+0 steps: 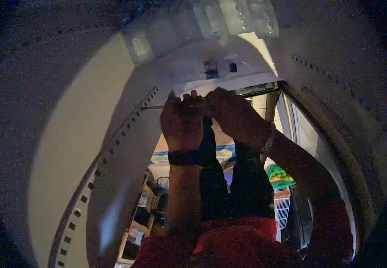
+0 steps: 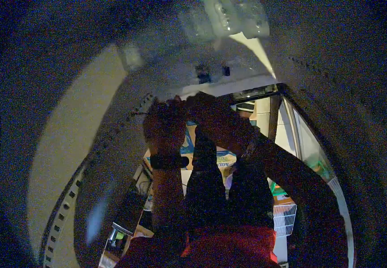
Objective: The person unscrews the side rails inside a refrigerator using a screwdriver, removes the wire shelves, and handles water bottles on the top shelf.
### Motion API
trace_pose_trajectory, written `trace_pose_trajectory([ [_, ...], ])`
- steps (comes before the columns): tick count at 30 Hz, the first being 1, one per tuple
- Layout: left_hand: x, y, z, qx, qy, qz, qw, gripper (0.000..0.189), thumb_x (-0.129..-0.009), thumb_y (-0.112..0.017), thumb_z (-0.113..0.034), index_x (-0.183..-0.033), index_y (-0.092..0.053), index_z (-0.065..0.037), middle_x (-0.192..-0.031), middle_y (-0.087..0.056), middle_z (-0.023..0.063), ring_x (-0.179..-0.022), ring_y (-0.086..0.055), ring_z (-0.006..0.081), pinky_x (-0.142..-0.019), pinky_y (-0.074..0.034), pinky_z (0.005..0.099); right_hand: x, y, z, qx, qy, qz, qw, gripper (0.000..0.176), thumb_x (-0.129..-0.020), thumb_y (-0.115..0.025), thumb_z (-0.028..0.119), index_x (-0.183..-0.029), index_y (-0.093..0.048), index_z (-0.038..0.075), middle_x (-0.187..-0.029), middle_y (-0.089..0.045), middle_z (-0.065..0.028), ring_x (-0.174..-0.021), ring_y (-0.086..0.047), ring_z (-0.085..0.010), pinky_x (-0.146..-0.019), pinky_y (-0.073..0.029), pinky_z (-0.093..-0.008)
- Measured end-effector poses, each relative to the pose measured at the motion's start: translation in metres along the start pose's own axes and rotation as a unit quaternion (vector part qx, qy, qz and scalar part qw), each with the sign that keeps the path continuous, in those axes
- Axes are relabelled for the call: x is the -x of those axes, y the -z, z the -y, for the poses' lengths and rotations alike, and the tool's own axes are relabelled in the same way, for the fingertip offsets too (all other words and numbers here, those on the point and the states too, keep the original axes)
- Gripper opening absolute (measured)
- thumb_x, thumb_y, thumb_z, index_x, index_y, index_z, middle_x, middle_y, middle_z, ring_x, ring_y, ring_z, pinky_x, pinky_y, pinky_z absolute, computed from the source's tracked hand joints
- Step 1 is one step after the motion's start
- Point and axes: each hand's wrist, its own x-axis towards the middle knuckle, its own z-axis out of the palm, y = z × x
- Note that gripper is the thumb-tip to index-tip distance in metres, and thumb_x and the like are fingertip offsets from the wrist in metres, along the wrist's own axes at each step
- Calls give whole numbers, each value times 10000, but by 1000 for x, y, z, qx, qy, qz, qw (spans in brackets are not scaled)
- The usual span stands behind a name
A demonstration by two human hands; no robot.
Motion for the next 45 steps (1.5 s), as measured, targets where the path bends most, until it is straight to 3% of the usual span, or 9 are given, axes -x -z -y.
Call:
trace_pose_trajectory([
  [3, 9, -17, 4, -13, 5, -153, 988, 551, -925, -487, -414, -466, -295, -179, -451, -374, 5, -444, -424, 150, -557, -416, 294, 8, -17, -3, 89, 56, -8, 994, 196, -843, -590, 56, -1033, -580, 9, -996, -553, -186, -878, -587, -335, -737, -497, -420],
  [7, -15, 36, 0, 23, 17, 245, 969, 546, -911, -507, -466, -483, -323, -182, -471, -350, -13, -456, -354, 135, -545, -386, 293, -5, 11, 9, -150, -93, 124, 976, 219, -853, -612, 107, -1057, -591, 31, -867, -605, -174, -798, -609, -314, -721, -493, -382],
  [19, -8, 0, -11, 80, -72, 36, 994, 518, -923, -523, -418, -508, -350, -163, -461, -376, 16, -497, -420, 174, -653, -418, 332, -30, 7, 7, 35, 57, -72, 995, 124, -867, -560, 58, -977, -603, 22, -872, -616, -162, -792, -630, -323, -765, -513, -412],
  [22, -22, 21, -11, 97, -39, 134, 985, 515, -926, -528, -401, -506, -348, -163, -450, -368, 19, -500, -428, 185, -680, -427, 349, -36, 22, -26, 70, -1, 233, 970, 112, -857, -589, 90, -949, -615, 31, -777, -610, -146, -720, -634, -309, -728, -509, -395],
  [31, 10, -58, 2, 106, -54, -131, 984, 468, -926, -555, -358, -542, -368, -167, -502, -429, 14, -527, -453, 186, -682, -431, 359, -39, 12, 13, 249, 45, -30, 967, 235, -759, -705, 114, -957, -608, 30, -1044, -586, -127, -814, -608, -285, -668, -472, -382],
  [35, -43, 38, 6, 130, -79, 353, 923, 365, -938, -522, -322, -636, -447, -131, -632, -519, 67, -650, -523, 226, -717, -443, 384, -47, 39, 0, 117, -18, 177, 977, 180, -856, -613, 158, -969, -602, 18, -872, -615, -156, -775, -627, -296, -702, -485, -383],
  [38, -35, 19, 3, 144, -70, 163, 974, 428, -960, -449, -314, -573, -454, -132, -567, -467, 73, -569, -480, 249, -712, -462, 393, -49, 44, -3, 123, 7, 168, 978, 222, -883, -595, 207, -982, -603, 9, -831, -621, -164, -789, -633, -328, -749, -498, -384],
  [40, -13, -48, 3, 169, -152, -199, 953, 457, -950, -461, -345, -541, -430, -144, -478, -409, 62, -465, -425, 251, -629, -450, 375, -46, 32, 1, 132, 31, 28, 990, 244, -869, -616, 219, -990, -601, 7, -834, -623, -160, -795, -632, -341, -759, -500, -382],
  [45, -22, 17, -3, 105, -94, 178, 974, 345, -937, -520, -303, -640, -447, -143, -561, -489, 31, -590, -512, 167, -647, -467, 311, -40, 12, 8, 81, -24, -84, 993, 309, -833, -674, 199, -1058, -565, 18, -894, -628, -150, -831, -634, -311, -777, -501, -370],
])
